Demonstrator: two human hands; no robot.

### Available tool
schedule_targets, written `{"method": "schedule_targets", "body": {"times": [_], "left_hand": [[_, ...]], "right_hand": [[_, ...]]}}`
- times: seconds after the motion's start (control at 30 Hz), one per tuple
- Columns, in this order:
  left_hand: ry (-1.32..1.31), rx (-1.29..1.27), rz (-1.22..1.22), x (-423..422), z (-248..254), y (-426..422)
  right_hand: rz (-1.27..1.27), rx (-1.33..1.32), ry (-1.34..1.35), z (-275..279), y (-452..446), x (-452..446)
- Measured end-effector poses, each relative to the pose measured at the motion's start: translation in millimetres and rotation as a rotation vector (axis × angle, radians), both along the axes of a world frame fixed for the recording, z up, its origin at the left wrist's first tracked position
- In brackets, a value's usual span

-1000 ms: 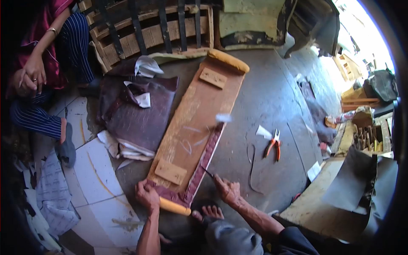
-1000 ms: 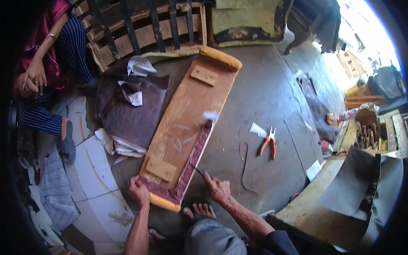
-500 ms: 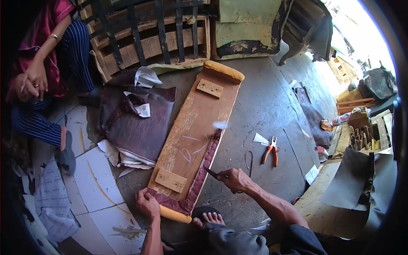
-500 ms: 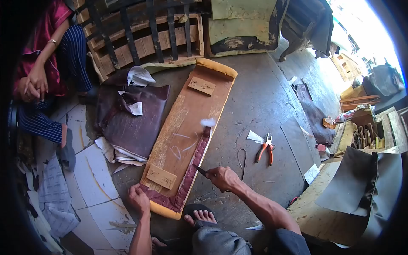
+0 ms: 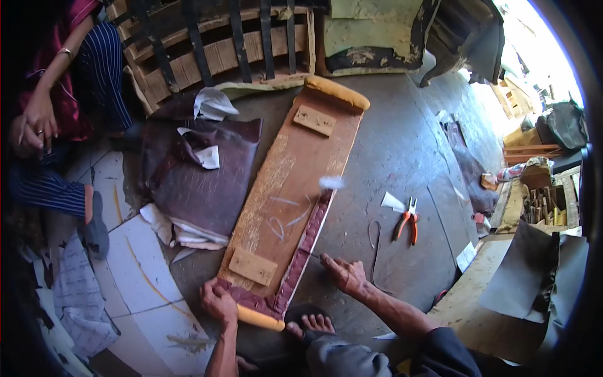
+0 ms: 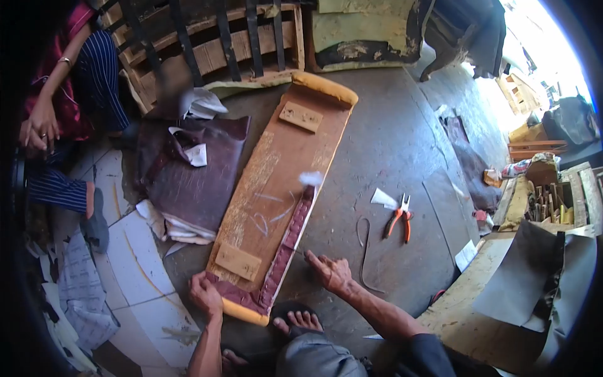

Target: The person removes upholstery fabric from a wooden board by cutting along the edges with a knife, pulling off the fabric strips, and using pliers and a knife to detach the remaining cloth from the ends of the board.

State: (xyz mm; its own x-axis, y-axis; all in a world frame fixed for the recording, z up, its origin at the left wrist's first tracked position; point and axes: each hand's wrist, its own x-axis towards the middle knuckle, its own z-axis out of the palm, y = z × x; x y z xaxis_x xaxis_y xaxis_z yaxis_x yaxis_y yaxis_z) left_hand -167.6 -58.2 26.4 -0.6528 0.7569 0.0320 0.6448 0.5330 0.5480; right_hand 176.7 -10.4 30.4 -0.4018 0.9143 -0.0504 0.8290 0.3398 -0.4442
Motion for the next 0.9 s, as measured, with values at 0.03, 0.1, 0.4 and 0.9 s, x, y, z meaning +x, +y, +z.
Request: {"method": "schedule_targets", "body": {"times": [0.03, 0.1, 0.4, 0.9], "left_hand": [[-0.024, -0.031, -0.007, -0.7, 6.1, -3.2], [-0.049, -0.011, -0.016, -6.0, -3.3, -9.6], [-0.138, 0.006, 0.057, 1.4, 8.7, -4.4], [-0.164, -0.121, 0.037, 4.4, 15.3, -0.2]], "right_hand": [[-0.003, 0.004, 0.091, 6.5, -0.3, -2.5], [-0.11, -0.228, -0.04, 26.7, 3.8, -10.8], [-0.375, -0.874, 0.073, 102.0, 65.1, -19.4], [-0.167, -0.482, -0.036, 65.9, 61.5, -17.9]]}}
